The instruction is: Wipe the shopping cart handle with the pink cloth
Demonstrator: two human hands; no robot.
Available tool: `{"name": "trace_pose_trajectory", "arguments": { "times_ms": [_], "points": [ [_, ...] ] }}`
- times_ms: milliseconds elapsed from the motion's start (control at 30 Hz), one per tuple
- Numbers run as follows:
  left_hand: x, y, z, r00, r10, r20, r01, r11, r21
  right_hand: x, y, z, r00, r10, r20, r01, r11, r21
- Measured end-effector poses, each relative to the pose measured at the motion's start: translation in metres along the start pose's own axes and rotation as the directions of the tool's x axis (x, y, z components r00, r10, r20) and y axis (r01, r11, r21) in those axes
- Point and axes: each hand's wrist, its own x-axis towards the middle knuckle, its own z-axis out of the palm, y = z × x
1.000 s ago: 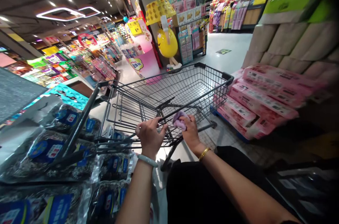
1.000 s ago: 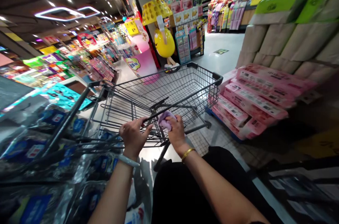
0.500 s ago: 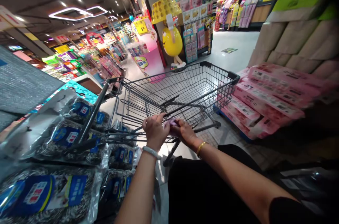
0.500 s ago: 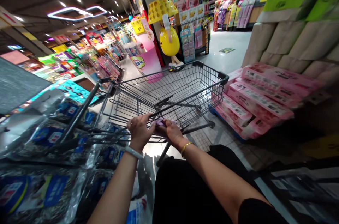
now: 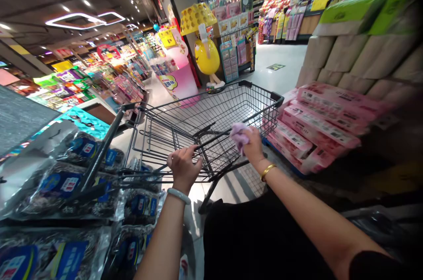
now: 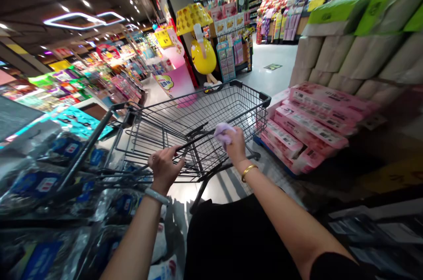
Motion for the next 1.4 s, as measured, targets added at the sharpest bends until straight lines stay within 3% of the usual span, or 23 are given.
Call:
{"name": "trace_pose_trajectory", "arguments": {
  "times_ms": [100, 233, 300, 433, 467, 533, 600, 667, 800, 900, 967, 1100, 1167, 1267, 1333, 1400],
  "points": [
    [0.002, 0.002, 0.0, 1.0, 0.001, -0.016, -0.001, 1.0, -0.007, 0.019, 0.023, -0.016, 0.987, 0.028, -0.16, -0.038, 0.997, -0.064],
    [0.005, 0.005, 0.002, 0.999, 0.005, -0.035, -0.006, 1.0, -0.005, 0.032, 0.039, -0.028, 0.996, -0.035, 0.083, 0.046, 0.989, -0.141],
    [0.006, 0.006, 0.003, 0.999, 0.008, -0.045, -0.008, 1.0, 0.001, 0.04, 0.044, -0.035, 0.991, -0.04, 0.126, 0.064, 0.98, -0.189],
    [0.008, 0.005, 0.007, 0.998, 0.022, -0.061, -0.022, 1.0, -0.012, 0.085, 0.052, -0.057, 0.983, -0.163, -0.081, 0.129, 0.936, -0.328],
    [0.008, 0.005, 0.008, 0.997, 0.026, -0.069, -0.027, 0.999, -0.022, 0.099, 0.054, -0.064, 0.983, -0.175, -0.062, 0.14, 0.918, -0.372],
    [0.009, 0.002, 0.011, 0.995, 0.033, -0.095, -0.037, 0.998, -0.043, 0.125, 0.056, -0.076, 0.979, -0.155, 0.129, 0.197, 0.87, -0.451],
    [0.011, 0.0, 0.014, 0.992, 0.043, -0.121, -0.05, 0.997, -0.058, 0.139, 0.055, -0.083, 0.945, -0.114, 0.307, 0.26, 0.83, -0.493],
    [0.014, -0.002, 0.016, 0.989, 0.044, -0.14, -0.053, 0.997, -0.059, 0.137, 0.052, -0.083, 0.928, -0.1, 0.359, 0.287, 0.807, -0.516],
    [0.023, -0.007, 0.018, 0.988, 0.016, -0.15, -0.023, 0.999, -0.042, 0.106, 0.044, -0.068, 0.931, -0.192, 0.311, 0.334, 0.792, -0.511],
    [0.032, -0.013, 0.019, 0.992, -0.016, -0.125, 0.015, 1.0, -0.01, 0.093, 0.043, -0.06, 0.854, -0.313, 0.415, 0.486, 0.762, -0.428],
    [0.038, -0.018, 0.02, 0.995, -0.031, -0.094, 0.032, 0.999, 0.01, 0.099, 0.046, -0.063, 0.822, -0.33, 0.464, 0.528, 0.747, -0.404],
    [0.05, -0.03, 0.019, 0.998, -0.066, -0.012, 0.066, 0.997, 0.035, 0.124, 0.057, -0.076, 0.918, -0.176, 0.355, 0.349, 0.785, -0.513],
    [0.058, -0.03, 0.019, 0.993, -0.116, 0.01, 0.115, 0.992, 0.059, 0.133, 0.059, -0.077, 0.934, -0.112, 0.338, 0.292, 0.786, -0.545],
    [0.072, -0.005, 0.028, 0.976, -0.219, 0.005, 0.217, 0.971, 0.102, 0.134, 0.056, -0.069, 0.922, -0.116, 0.369, 0.317, 0.774, -0.548],
    [0.082, 0.029, 0.042, 0.973, -0.226, 0.044, 0.223, 0.973, 0.059, 0.13, 0.053, -0.063, 0.922, -0.135, 0.364, 0.332, 0.761, -0.558],
    [0.091, 0.069, 0.061, 0.978, -0.155, 0.142, 0.162, 0.986, -0.04, 0.126, 0.05, -0.06, 0.925, -0.128, 0.359, 0.328, 0.747, -0.578]
  ]
}}
